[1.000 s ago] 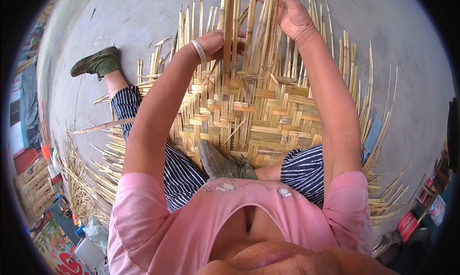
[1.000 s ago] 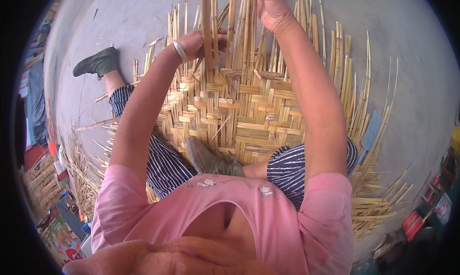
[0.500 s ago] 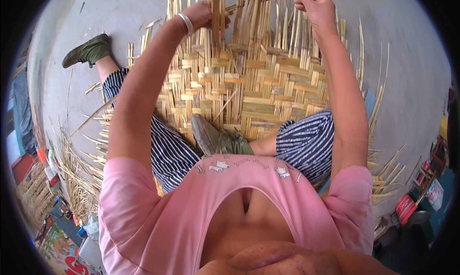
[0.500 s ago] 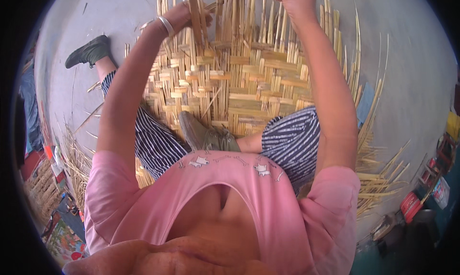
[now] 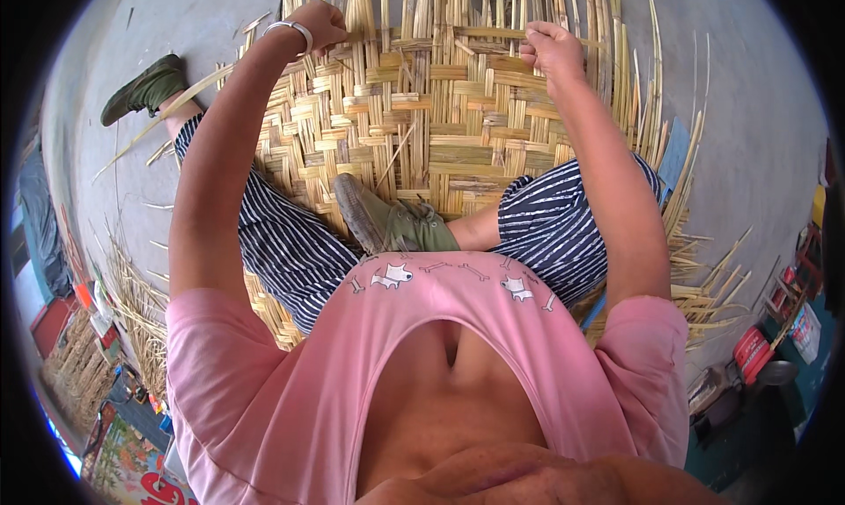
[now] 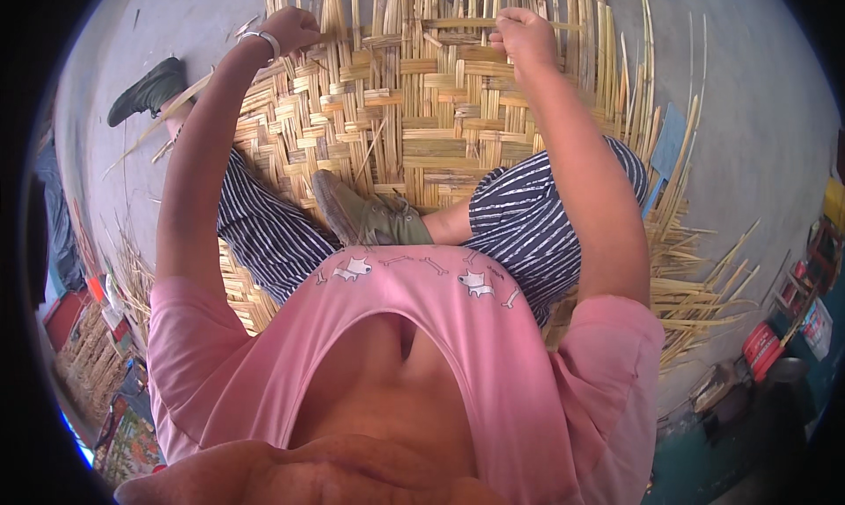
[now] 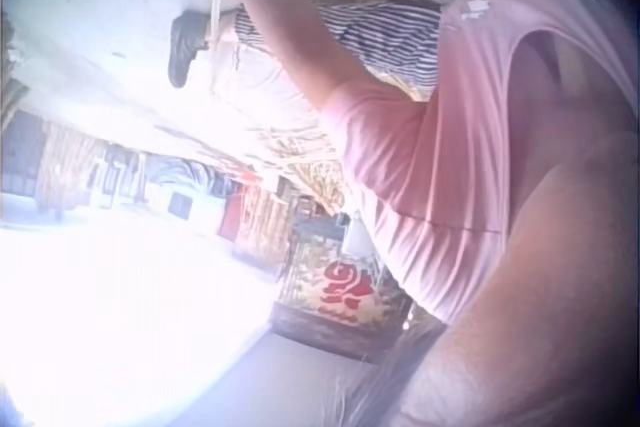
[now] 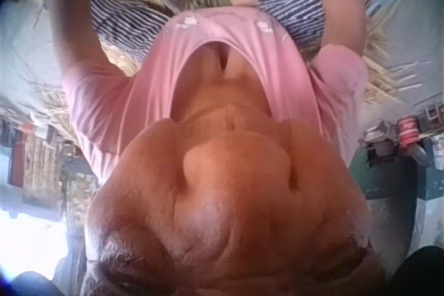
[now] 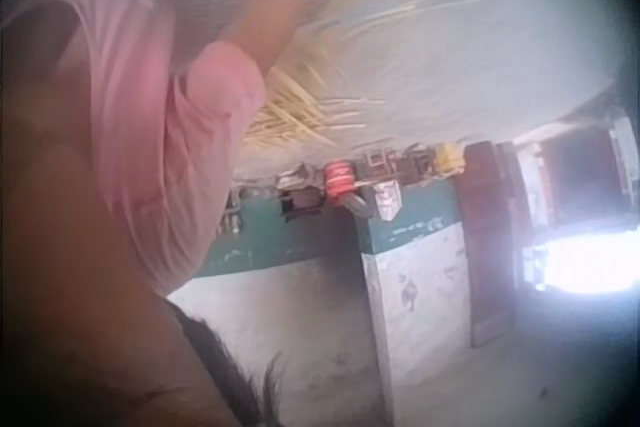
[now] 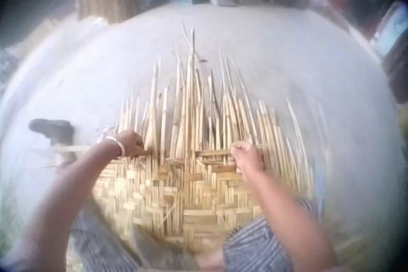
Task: The person sits on the floor and weaves thin bamboo strips by hand into a flat circular mat. They interlace the strips over and under existing rows, occasionally adjusting the position of the mat and their legs to continue the pattern.
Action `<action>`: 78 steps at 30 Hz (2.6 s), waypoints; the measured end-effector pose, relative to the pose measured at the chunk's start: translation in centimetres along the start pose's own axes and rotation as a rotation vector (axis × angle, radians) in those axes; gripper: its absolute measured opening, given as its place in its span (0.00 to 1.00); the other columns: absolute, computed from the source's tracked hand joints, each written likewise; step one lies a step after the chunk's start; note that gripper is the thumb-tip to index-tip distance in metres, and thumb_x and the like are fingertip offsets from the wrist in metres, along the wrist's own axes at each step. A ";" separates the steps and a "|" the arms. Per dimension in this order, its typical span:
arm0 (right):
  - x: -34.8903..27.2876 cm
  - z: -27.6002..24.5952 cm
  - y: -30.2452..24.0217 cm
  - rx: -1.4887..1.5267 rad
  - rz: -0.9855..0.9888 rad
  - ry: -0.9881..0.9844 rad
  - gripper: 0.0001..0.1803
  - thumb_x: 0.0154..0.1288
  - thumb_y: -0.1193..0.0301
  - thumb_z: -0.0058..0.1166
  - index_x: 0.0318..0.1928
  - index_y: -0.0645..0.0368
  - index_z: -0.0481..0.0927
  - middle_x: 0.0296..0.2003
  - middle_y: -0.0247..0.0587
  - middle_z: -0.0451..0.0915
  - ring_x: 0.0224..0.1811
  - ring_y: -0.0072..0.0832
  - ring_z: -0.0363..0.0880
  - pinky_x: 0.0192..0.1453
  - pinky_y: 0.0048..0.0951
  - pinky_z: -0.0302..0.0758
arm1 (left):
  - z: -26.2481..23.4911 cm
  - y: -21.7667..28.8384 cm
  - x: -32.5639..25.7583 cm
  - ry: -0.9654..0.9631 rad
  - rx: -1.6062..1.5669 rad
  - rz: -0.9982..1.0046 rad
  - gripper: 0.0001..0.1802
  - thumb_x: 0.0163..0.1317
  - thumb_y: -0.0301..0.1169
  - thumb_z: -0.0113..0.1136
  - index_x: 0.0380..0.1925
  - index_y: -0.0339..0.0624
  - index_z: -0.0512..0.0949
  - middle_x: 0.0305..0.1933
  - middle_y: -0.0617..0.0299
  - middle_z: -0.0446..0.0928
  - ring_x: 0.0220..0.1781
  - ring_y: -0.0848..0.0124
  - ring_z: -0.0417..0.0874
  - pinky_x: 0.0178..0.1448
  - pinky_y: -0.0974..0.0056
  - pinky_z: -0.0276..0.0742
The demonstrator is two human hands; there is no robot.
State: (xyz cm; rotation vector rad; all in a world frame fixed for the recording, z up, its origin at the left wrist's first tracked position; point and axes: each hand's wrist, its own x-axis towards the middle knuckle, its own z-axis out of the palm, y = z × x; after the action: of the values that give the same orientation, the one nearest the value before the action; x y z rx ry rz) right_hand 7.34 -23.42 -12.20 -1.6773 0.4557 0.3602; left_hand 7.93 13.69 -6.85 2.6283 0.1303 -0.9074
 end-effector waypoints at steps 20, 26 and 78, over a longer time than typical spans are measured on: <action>0.0 -1.7 0.3 0.462 0.117 -0.073 0.13 0.77 0.81 0.47 0.58 0.66 0.75 0.52 0.52 0.79 0.51 0.42 0.82 0.58 0.38 0.86 | 10.3 10.3 3.4 0.468 0.137 0.723 0.16 0.70 0.33 0.53 0.49 0.36 0.83 0.56 0.53 0.83 0.60 0.56 0.80 0.61 0.55 0.82; 2.5 -5.7 0.7 0.536 0.143 0.178 0.10 0.76 0.81 0.46 0.55 0.64 0.74 0.51 0.57 0.79 0.50 0.43 0.81 0.55 0.43 0.85 | 10.8 12.0 5.0 0.374 0.148 0.662 0.16 0.69 0.37 0.56 0.51 0.44 0.84 0.56 0.56 0.83 0.57 0.55 0.82 0.62 0.54 0.80; 6.4 1.2 -2.2 -0.717 -0.258 -0.132 0.13 0.62 0.72 0.66 0.47 0.62 0.83 0.34 0.44 0.87 0.34 0.32 0.85 0.39 0.36 0.82 | 9.9 14.7 3.4 0.392 -0.627 0.061 0.16 0.63 0.40 0.65 0.38 0.36 0.86 0.27 0.50 0.85 0.28 0.64 0.88 0.38 0.59 0.83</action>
State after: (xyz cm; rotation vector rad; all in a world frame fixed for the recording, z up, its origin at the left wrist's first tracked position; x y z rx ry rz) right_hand 13.97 -22.60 -13.56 -2.3558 -0.0093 0.4713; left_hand 7.81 -3.72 -11.76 2.1606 0.3644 -0.2505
